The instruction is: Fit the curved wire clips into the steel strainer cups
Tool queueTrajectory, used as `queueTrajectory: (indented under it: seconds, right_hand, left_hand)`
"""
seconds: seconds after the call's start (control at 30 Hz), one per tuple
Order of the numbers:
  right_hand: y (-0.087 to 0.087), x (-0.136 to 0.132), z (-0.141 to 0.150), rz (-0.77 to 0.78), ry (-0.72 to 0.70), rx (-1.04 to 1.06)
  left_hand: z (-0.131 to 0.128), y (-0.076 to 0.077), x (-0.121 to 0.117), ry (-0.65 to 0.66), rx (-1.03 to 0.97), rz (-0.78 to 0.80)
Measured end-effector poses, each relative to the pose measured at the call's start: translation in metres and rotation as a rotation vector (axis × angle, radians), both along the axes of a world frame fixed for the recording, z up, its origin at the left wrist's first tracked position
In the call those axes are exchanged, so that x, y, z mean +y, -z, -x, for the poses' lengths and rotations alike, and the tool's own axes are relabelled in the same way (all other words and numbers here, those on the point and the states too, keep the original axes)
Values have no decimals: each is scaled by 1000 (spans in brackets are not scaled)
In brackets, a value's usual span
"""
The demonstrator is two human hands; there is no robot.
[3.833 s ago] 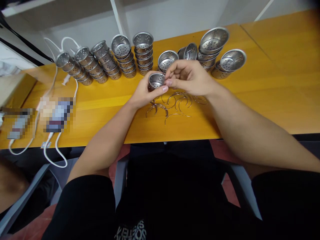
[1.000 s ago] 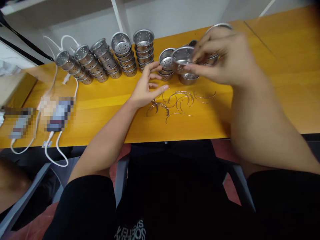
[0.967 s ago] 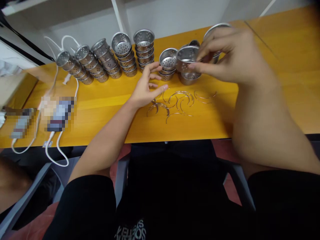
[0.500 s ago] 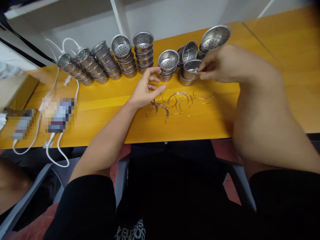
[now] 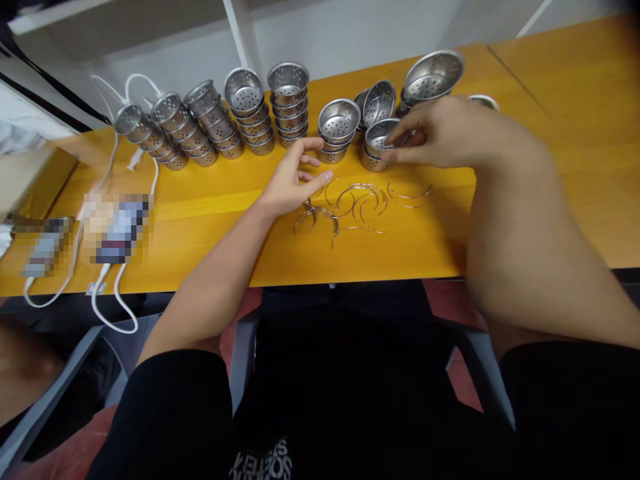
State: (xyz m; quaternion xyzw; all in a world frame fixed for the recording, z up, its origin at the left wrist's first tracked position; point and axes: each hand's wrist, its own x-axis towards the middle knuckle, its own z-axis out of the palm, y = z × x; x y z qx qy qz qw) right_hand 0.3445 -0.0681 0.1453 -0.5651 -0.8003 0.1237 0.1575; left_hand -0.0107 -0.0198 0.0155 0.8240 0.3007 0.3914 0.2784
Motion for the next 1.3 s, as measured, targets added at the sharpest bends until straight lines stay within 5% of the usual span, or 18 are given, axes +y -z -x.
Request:
queueTrajectory:
  seconds: [0.27,0.53,0.83,0.93,1.07,1.3]
  right_hand:
    - [7,-4,9,-343,-13,197]
    - [2,-13,32,-253,-93,202]
    - [2,-35,85,-336,-5,131]
    - [-2,-24,100,-345,50,71]
    - [-19,3,121,-342,-63,49]
    - [-42,43,160,-183,-45,-120]
  left_hand:
    - [2,-3,1,-45,0,-17]
    - [25,-10,22,-261,-87,-84]
    - [27,4,32,-263,-86,57]
    - [27,12,37,-276,-111,91]
    - [29,20,44,-253,-70,70]
    - [28,6,35,-233,-94,81]
